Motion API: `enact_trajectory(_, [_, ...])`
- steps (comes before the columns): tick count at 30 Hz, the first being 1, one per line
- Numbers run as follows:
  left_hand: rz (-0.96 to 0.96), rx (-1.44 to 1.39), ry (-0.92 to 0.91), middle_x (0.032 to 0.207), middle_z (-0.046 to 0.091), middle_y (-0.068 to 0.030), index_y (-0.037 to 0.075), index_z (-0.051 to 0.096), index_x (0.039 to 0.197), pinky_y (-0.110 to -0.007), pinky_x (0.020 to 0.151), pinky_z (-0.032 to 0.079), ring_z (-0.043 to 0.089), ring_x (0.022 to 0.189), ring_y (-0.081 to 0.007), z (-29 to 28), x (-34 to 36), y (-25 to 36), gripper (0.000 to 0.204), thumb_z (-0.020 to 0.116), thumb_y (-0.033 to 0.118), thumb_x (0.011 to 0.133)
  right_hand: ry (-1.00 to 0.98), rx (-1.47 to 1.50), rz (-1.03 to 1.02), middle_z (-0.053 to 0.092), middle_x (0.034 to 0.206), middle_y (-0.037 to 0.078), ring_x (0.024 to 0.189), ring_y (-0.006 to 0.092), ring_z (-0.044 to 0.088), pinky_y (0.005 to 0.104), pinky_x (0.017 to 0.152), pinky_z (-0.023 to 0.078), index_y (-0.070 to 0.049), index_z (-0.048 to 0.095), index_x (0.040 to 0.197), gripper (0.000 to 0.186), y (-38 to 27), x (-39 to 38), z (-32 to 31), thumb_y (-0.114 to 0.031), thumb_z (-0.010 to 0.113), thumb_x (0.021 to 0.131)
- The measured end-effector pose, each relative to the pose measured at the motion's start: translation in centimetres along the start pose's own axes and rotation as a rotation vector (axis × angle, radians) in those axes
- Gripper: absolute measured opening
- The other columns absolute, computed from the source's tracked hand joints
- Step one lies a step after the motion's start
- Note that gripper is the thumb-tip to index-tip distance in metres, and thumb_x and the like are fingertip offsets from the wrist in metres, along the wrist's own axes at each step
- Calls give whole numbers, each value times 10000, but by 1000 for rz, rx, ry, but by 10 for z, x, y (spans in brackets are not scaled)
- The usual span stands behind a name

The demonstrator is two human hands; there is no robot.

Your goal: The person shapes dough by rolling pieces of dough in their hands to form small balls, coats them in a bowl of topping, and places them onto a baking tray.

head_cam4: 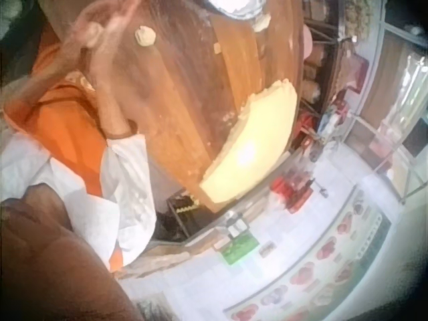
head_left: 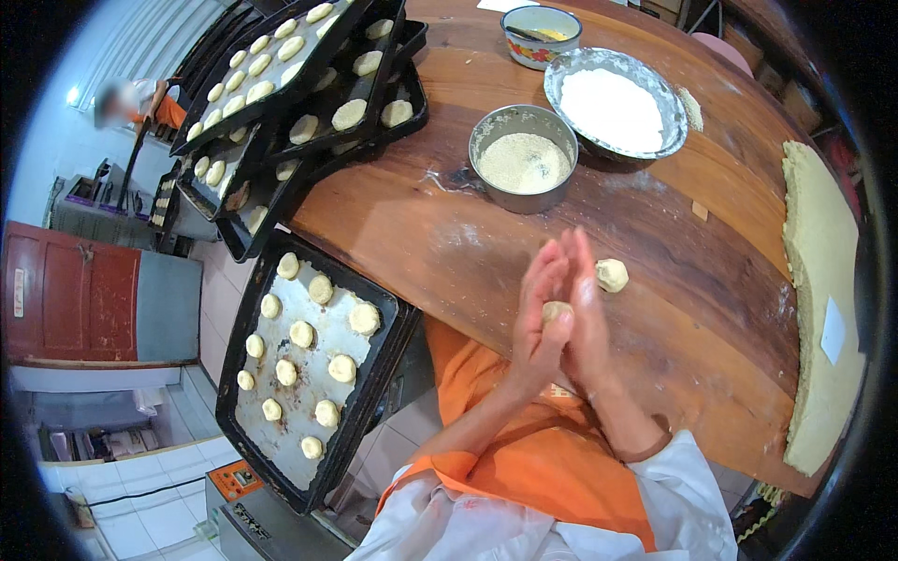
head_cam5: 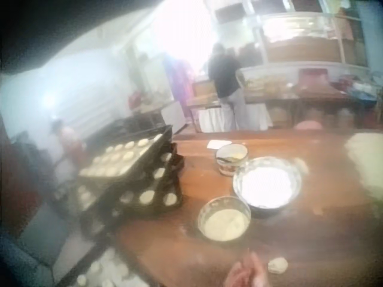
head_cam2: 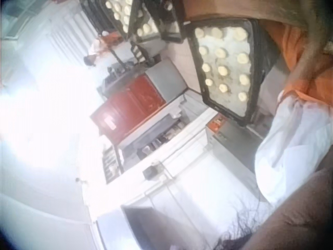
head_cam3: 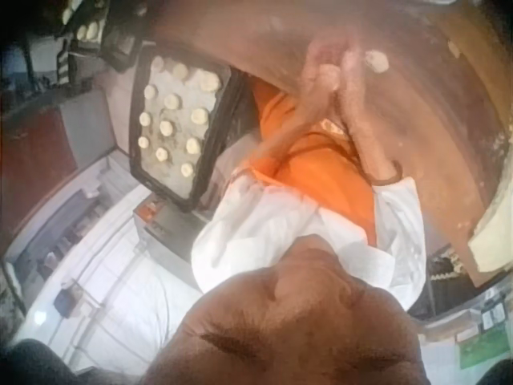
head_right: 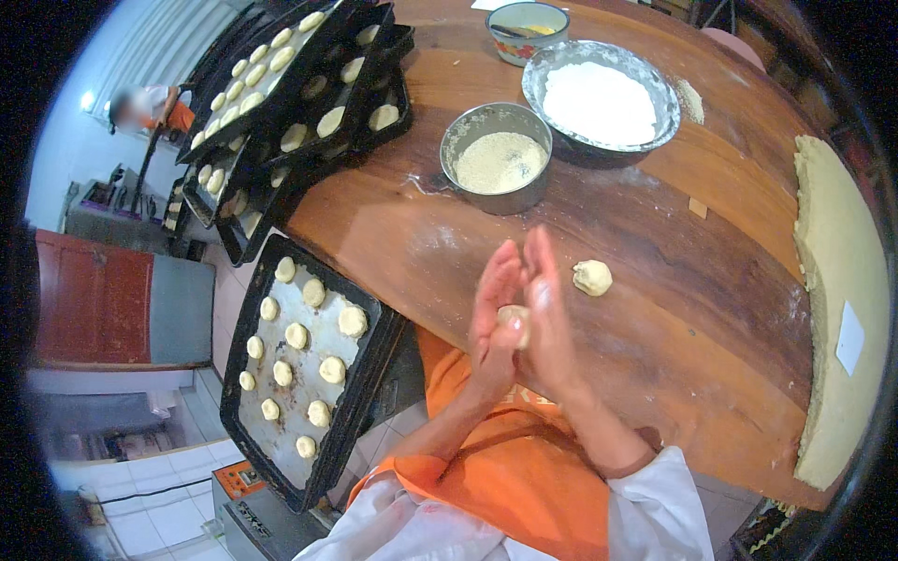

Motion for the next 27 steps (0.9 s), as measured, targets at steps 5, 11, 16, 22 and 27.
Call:
enact_trajectory(5, [-190,-64,-28,1416,205,-147,-45,214,1342,-337,1050,197,218,1300,-235,-10,-12,-11,581,325,341,922,33,-169,-168,121,1435,157,1332,252,108,353,1075,87,48,86,1365,666,-8,-5,-2,-414,280,925])
enact_trajectory(11, [-187,-44,30,1399,242,-128,-22,211,1346,-339,1049,178,229,1290,-225,3,8,23,607,252,425,937,11,41,-36,171,1422,153,1323,235,152,349,1071,115,31,129,1365,631,-11,4,0,-406,271,933])
enact_trajectory(16, [-396,-132,168,1387,276,-73,22,253,1341,-323,1051,184,234,1286,-202,-6,22,13,482,315,284,941,129,641,238,307,1361,131,1268,212,280,310,1039,237,20,269,1325,517,-1,4,12,-336,285,951])
enact_trajectory(22, [78,600,-321,1312,374,-167,22,454,1221,-396,1019,279,346,1233,-298,-6,15,22,451,584,122,801,90,623,289,367,1322,129,1223,234,365,340,1026,290,-10,296,1318,480,3,15,-16,-324,247,959])
enact_trajectory(27, [-36,588,-455,1269,432,-160,27,514,1165,-340,960,371,423,1185,-279,-11,41,23,476,674,46,717,69,597,222,268,1383,138,1295,225,237,345,1054,194,-35,204,1368,574,-11,17,-28,-419,242,943])
Point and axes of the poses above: each hand's wrist, its own x-axis towards the middle knuckle, its own z-axis out of the palm, y = z × x, the point moved 2 cm from there along x, towards the middle knuckle
